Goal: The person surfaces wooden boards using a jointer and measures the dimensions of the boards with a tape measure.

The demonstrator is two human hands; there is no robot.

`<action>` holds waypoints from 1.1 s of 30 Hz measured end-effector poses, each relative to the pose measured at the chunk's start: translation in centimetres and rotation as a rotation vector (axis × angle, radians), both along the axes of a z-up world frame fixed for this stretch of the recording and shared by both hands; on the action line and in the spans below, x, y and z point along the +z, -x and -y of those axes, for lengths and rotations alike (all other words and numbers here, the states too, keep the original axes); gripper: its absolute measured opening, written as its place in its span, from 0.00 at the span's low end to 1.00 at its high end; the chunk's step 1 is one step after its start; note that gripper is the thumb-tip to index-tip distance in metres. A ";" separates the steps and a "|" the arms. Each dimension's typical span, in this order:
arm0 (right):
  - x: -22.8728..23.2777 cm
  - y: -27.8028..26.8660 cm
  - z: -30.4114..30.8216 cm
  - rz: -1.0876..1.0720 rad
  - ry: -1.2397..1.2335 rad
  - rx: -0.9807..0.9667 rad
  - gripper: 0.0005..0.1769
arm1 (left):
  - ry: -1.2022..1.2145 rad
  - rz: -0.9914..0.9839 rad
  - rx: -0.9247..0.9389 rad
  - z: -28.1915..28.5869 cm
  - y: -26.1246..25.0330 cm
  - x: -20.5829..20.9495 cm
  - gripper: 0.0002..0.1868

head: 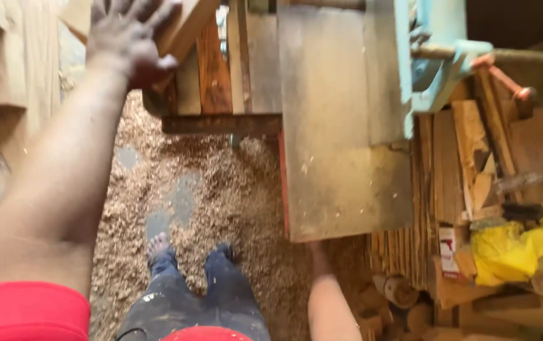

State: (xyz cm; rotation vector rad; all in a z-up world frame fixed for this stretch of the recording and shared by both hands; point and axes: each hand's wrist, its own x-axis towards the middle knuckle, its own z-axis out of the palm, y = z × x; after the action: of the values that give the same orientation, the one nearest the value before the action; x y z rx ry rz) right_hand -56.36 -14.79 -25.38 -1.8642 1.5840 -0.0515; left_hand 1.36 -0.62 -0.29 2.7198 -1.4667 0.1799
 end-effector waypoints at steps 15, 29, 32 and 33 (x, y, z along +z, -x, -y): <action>10.4 5.6 -6.0 -0.088 -0.095 -0.084 0.27 | -0.227 -0.115 0.016 0.2 0.8 1.3 0.55; 26.3 -13.7 -10.6 0.179 0.340 0.149 0.10 | 0.426 -0.687 -0.045 -5.2 -9.4 -0.5 0.51; 26.9 -12.8 -6.5 0.614 0.366 -0.216 0.05 | 0.444 -1.716 0.293 -4.7 -11.6 -1.5 0.52; 27.0 -11.7 -3.8 0.601 0.518 -0.186 0.13 | 0.420 -1.713 0.329 -5.0 -11.5 -2.4 0.49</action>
State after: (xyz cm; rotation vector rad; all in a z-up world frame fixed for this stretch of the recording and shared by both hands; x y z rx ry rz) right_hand -44.67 -11.02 1.64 -1.8044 1.3723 -1.0882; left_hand 12.85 4.39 -2.68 1.5702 -0.3398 -1.2686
